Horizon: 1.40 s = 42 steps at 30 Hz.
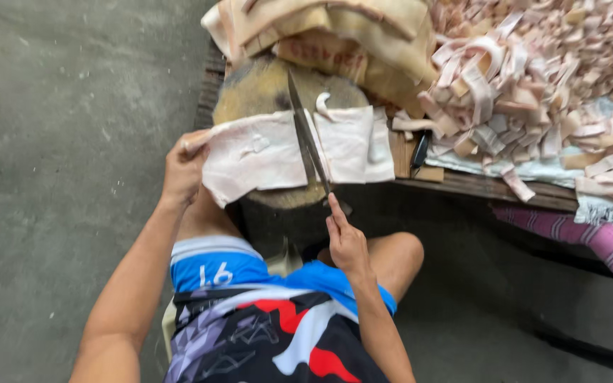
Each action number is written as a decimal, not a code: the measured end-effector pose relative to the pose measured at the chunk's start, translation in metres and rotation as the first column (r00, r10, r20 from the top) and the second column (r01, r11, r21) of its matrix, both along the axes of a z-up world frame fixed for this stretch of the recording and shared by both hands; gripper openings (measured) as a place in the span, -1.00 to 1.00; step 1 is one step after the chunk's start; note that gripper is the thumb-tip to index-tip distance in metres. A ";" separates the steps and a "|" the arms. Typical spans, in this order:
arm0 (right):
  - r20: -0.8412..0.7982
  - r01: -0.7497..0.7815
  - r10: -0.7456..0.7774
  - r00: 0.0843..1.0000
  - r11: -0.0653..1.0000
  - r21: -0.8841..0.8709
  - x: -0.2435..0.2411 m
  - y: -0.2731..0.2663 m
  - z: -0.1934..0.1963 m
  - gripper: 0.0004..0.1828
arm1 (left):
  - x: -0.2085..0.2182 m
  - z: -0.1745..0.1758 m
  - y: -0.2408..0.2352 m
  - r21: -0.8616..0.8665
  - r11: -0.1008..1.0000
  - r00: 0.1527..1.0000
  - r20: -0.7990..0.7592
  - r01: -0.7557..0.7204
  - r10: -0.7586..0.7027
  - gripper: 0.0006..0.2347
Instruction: The person sits on a low stool and uses a large knife to slice sheets of pork skin into strips on a round wooden cutting block. They repeatedly pick up sheets of skin, cut them into uniform strips, and move the cut pieces onto a nearby table.
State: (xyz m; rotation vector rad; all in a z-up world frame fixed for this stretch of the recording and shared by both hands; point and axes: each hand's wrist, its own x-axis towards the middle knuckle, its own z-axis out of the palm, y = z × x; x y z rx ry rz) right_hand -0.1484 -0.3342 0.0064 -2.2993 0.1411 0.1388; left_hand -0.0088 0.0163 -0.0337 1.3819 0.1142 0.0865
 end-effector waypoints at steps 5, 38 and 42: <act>-0.338 0.227 -0.025 0.941 0.788 0.573 0.023 -0.018 0.020 -0.37 | 0.023 -0.003 0.000 -0.132 0.991 0.992 -0.129 -0.036 0.019 -0.84; 0.248 -0.079 0.082 0.965 0.997 -0.020 -0.013 0.026 -0.012 -0.43 | 0.004 -0.031 0.003 0.006 0.999 0.999 0.000 -0.040 0.040 -0.82; 0.090 0.080 -0.082 0.993 0.997 0.022 0.017 0.014 0.017 -0.42 | 0.010 -0.014 -0.004 0.078 0.995 0.979 -0.189 -0.065 0.079 -0.82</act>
